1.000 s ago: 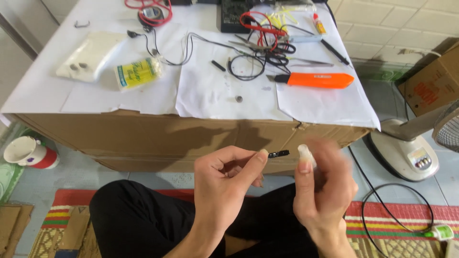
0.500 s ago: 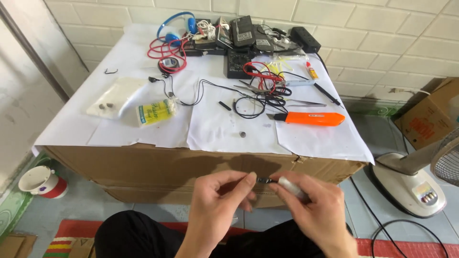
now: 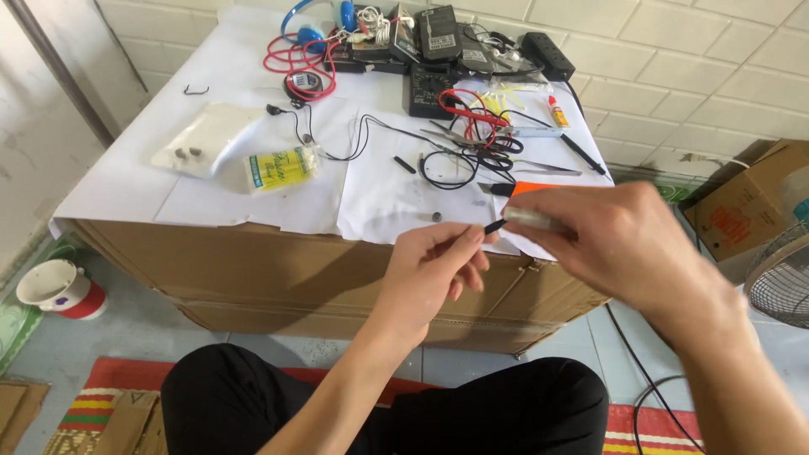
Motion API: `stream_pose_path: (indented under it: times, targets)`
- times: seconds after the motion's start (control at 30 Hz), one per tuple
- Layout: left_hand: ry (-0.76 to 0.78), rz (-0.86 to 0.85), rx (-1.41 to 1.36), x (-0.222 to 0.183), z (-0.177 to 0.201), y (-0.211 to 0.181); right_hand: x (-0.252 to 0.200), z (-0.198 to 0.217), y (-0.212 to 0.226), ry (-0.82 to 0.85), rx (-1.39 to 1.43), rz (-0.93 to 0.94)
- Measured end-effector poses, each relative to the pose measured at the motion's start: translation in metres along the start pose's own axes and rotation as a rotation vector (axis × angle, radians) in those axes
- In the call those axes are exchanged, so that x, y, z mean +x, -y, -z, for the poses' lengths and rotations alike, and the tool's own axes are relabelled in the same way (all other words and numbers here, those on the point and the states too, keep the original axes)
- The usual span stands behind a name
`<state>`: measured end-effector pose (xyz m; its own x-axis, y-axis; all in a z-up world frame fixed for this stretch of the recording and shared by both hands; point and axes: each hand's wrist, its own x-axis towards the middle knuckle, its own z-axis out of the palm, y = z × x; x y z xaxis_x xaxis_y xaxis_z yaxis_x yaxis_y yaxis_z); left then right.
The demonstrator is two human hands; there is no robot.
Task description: The person sits on the floor at a cardboard-box table and joins electrical wires by twisting their stripped ends together, working on one wire pair at a time. They handle black and red wires, use a lighter to heat the twisted joint, and set finished wires on the table.
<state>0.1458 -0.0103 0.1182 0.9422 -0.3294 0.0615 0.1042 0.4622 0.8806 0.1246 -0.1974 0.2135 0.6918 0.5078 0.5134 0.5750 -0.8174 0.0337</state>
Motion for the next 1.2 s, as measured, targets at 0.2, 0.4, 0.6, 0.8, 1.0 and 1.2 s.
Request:
stream_pose_path:
  times: [0.2, 0.4, 0.6, 0.8, 1.0, 1.2]
  targets:
    - [0.034, -0.002, -0.039, 0.012, -0.011, -0.002, 0.014, 0.022, 0.005, 0.115, -0.133, -0.027]
    - [0.058, -0.034, -0.033, 0.009, -0.022, -0.010, 0.018, 0.034, -0.001, 0.159, -0.113, -0.145]
    - [0.026, -0.160, 0.085, -0.003, -0.029, -0.014, 0.021, 0.045, -0.006, 0.125, 0.081, -0.156]
    - [-0.057, -0.528, 0.296, -0.023, -0.042, -0.023, 0.025, 0.062, -0.001, 0.126, 0.335, -0.155]
    - [-0.156, -0.776, 0.404, -0.031, -0.050, -0.029, 0.026, 0.070, 0.004, 0.081, 0.465, -0.095]
    - [-0.209, -0.937, 0.495, -0.026, -0.046, -0.026, 0.026, 0.069, 0.009, 0.031, 0.464, -0.046]
